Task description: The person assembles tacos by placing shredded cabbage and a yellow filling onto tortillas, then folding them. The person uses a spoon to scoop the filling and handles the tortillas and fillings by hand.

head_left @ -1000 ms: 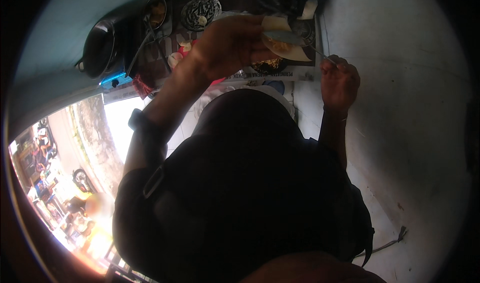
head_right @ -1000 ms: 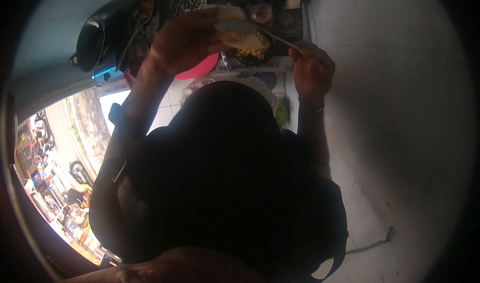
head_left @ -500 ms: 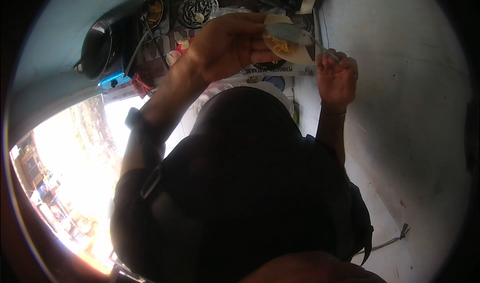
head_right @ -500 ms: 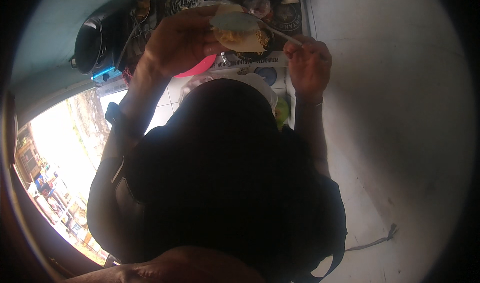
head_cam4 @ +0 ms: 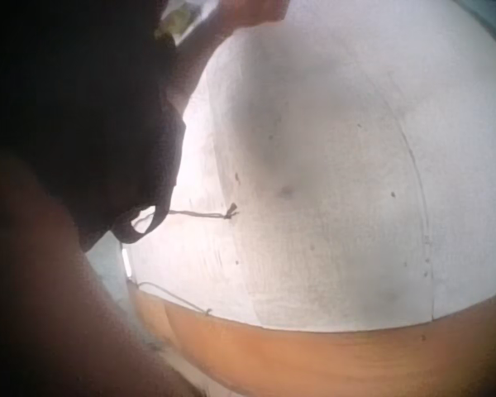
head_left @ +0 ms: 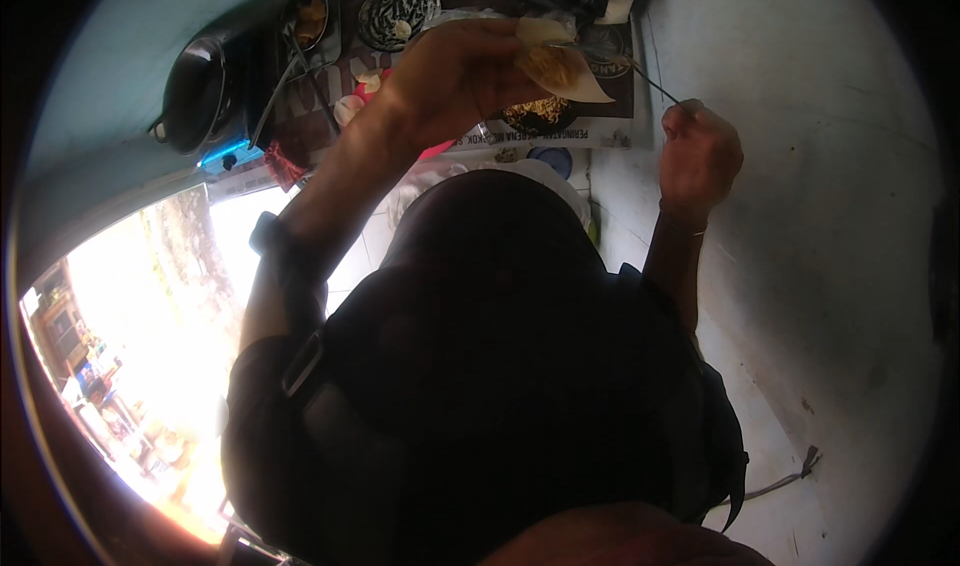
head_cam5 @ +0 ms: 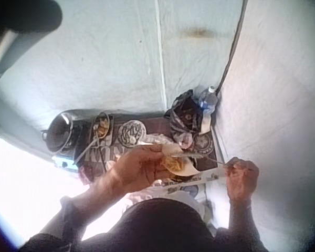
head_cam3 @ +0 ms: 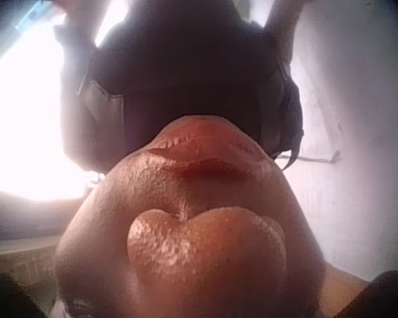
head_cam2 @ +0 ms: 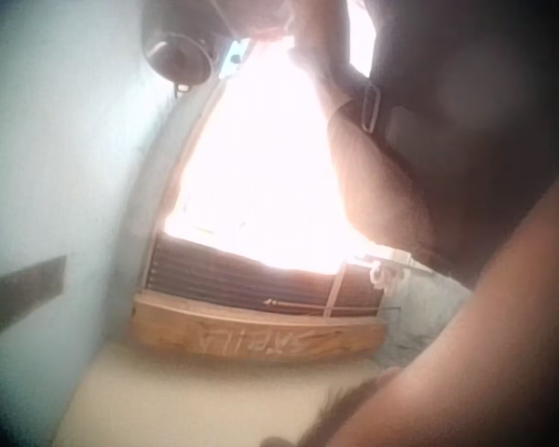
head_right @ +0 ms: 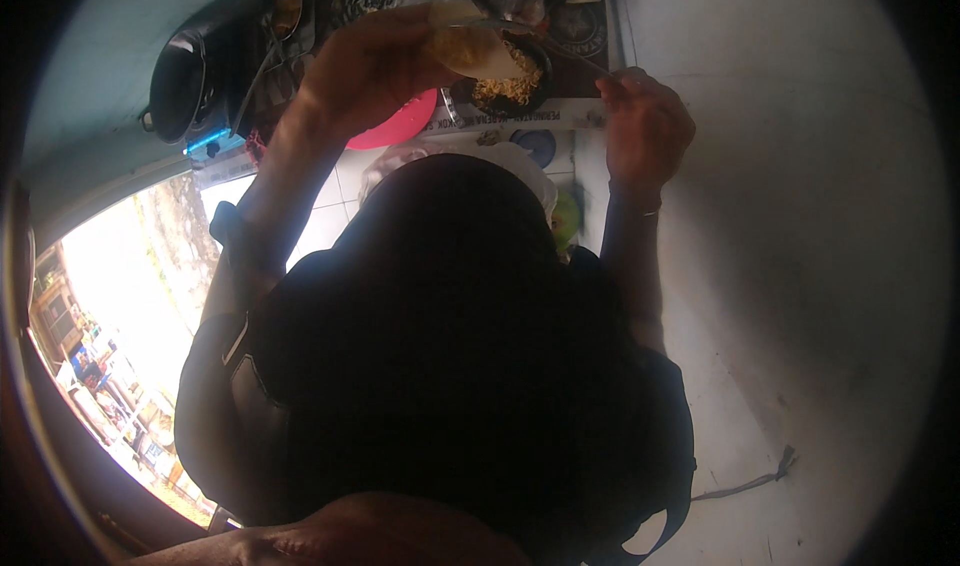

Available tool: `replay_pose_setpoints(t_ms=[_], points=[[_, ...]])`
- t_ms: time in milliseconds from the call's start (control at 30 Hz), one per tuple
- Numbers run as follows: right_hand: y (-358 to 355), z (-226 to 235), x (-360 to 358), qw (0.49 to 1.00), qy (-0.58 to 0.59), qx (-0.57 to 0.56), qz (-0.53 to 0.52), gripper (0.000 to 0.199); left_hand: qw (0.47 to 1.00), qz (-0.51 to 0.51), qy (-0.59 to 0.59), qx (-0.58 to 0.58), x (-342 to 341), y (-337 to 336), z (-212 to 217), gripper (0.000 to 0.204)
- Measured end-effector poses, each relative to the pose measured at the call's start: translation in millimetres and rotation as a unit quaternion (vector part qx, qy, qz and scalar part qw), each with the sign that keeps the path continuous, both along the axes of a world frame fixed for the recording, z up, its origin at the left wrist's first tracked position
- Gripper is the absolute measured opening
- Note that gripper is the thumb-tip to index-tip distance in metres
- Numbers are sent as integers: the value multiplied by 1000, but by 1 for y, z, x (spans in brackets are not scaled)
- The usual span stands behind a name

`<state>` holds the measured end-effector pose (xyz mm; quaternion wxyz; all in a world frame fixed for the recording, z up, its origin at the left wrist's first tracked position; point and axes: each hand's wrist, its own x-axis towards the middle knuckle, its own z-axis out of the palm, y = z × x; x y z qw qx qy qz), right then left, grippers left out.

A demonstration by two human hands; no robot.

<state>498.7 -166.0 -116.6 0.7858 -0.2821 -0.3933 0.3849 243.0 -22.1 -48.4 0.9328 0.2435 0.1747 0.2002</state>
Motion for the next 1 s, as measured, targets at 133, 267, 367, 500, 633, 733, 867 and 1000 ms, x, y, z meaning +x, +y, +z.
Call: replay_pose_setpoints(t_ms=[133, 267, 367, 500, 633, 733, 867, 1000], points=[[-8, 25, -11, 970, -180, -35, -160, 21, 998, 46, 43, 19, 6, -3, -3, 40], [-12, 55, -28, 924, -305, -55, -225, 20, 990, 102, 89, 48, 15, -9, -5, 39], [-14, 75, -36, 915, -349, -44, -198, 16, 987, 122, 88, 62, 19, -11, -6, 38], [-9, 87, -40, 884, -421, -12, -204, 12, 986, 125, 76, 75, 21, -13, -8, 37], [-5, 88, -41, 865, -456, 17, -208, 11, 987, 123, 69, 74, 20, -14, -9, 35], [-4, 89, -40, 849, -482, 32, -213, 10, 987, 133, 66, 68, 19, -17, -7, 35], [-4, 91, -38, 841, -492, 56, -215, 9, 984, 147, 77, 58, 17, -20, -3, 36], [-6, 95, -43, 853, -469, 44, -226, 8, 984, 153, 71, 57, 16, -21, -3, 36]])
